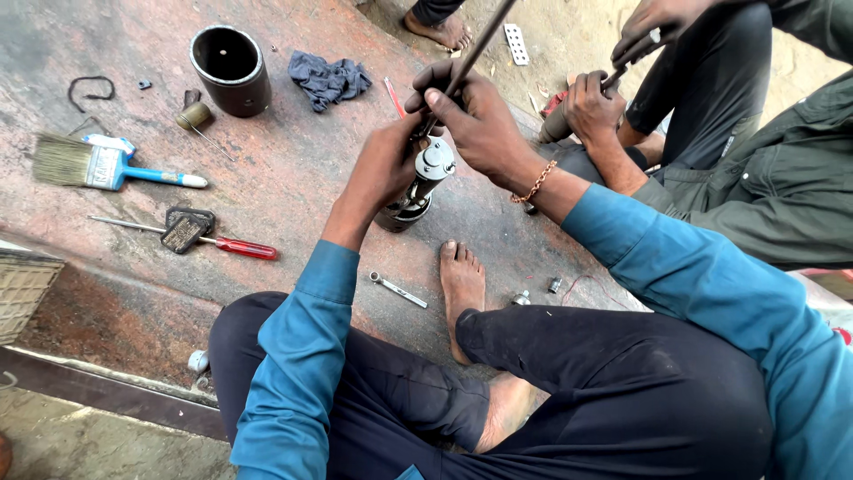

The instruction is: The person sits on the ground repairing a starter motor, holding the motor body with one hand while using a long T-handle rod with the other to repeatedly press and tap the end cap and brushes into the housing. Other people sit nearby handling small parts, and tools and a brush lie on the pavement around them.

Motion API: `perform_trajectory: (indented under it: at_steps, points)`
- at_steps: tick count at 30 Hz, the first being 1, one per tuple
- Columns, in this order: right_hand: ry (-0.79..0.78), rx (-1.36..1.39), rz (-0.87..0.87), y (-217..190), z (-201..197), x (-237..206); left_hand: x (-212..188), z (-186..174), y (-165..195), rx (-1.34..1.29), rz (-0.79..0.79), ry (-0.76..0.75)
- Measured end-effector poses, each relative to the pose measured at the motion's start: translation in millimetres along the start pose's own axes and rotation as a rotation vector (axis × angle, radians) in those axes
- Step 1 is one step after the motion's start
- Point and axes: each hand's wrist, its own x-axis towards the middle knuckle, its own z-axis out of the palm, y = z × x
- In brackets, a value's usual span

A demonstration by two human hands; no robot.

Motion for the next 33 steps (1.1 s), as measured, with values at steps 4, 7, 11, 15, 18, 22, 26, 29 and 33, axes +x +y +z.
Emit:
perform_trajectory:
  at_steps: [4,7,11,15,18,22,26,29,33]
  points:
    - [-0.002,0.007,0.009,-0.3,3.6,2.5,1.1,5.3,-2.1,0.053,-0.055,-0.017]
    - [0.005,0.028,0.040,-1.1,2.3,2.0,1.8,4.9,-0.8,0.065,-0.021,-0.033]
    - [0.011,0.045,0.013,-1.0,3.2,2.1,0.5,4.6,12.2,0.196,-0.037,0.156]
    - [-0.004,-0.027,0.008,-0.3,5.8,1.8,-0.3,4.1,23.4,0.532,-0.024,0.311]
    - [0.011,0.010,-0.002,-0.2,6.0,3.6,0.3,2.6,20.9,0.536,-0.097,0.262]
    - [0.021,0.026,-0.010,-0.9,3.7,3.1,2.1,-1.8,5.1,0.256,0.073,0.222]
    - [-0.005,0.056,0.019,0.7,4.9,3.2,3.9,2.2,-7.8,0.103,0.031,0.064]
    - [0.009,0.034,0.031,1.9,4.1,3.4,2.7,8.8,-8.3,0.048,0.033,0.061]
    - [-0.014,0.092,0.014,2.9,4.9,1.9,3.1,9.3,-7.3,0.063,-0.021,0.053]
